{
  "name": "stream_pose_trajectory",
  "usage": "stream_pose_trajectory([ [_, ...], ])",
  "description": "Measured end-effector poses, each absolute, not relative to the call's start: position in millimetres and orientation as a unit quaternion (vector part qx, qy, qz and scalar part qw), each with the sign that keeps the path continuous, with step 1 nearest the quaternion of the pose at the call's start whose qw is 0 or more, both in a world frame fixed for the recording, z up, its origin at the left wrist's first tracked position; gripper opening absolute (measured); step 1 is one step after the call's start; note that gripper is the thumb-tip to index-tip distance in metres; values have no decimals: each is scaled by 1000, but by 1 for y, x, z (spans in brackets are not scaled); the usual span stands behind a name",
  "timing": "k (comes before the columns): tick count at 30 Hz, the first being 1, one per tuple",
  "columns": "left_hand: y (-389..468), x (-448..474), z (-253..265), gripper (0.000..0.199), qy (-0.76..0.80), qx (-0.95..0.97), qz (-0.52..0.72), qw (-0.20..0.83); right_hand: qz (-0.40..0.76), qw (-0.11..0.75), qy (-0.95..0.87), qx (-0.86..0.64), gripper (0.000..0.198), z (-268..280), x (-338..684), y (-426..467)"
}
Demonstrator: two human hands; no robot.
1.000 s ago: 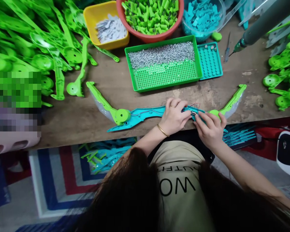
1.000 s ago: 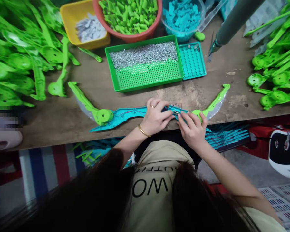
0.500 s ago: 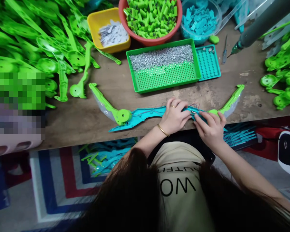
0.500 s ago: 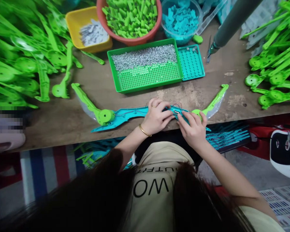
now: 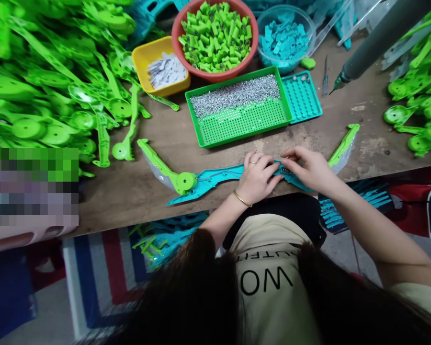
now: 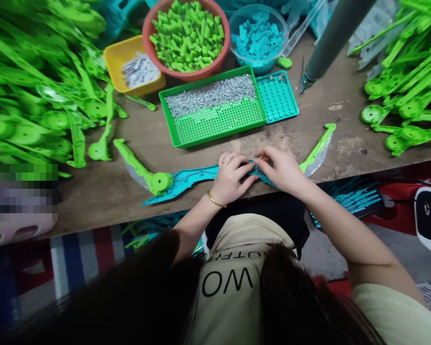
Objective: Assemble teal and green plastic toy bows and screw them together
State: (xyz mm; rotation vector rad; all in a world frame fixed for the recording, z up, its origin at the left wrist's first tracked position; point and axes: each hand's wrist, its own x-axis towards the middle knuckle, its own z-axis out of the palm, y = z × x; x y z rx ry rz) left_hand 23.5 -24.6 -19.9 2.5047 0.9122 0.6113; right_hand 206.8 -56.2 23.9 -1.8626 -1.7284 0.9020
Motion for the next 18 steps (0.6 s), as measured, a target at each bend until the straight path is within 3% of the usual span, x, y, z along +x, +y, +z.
stream_pose_trajectory([
  [9,-24,24,-20,30,325,899,224,190,265,59,-687,-674,20,40,208,-44],
  [18,-24,24,-20,28,326,899,215,199,39,46,-733,-678,26,20,221,-89],
])
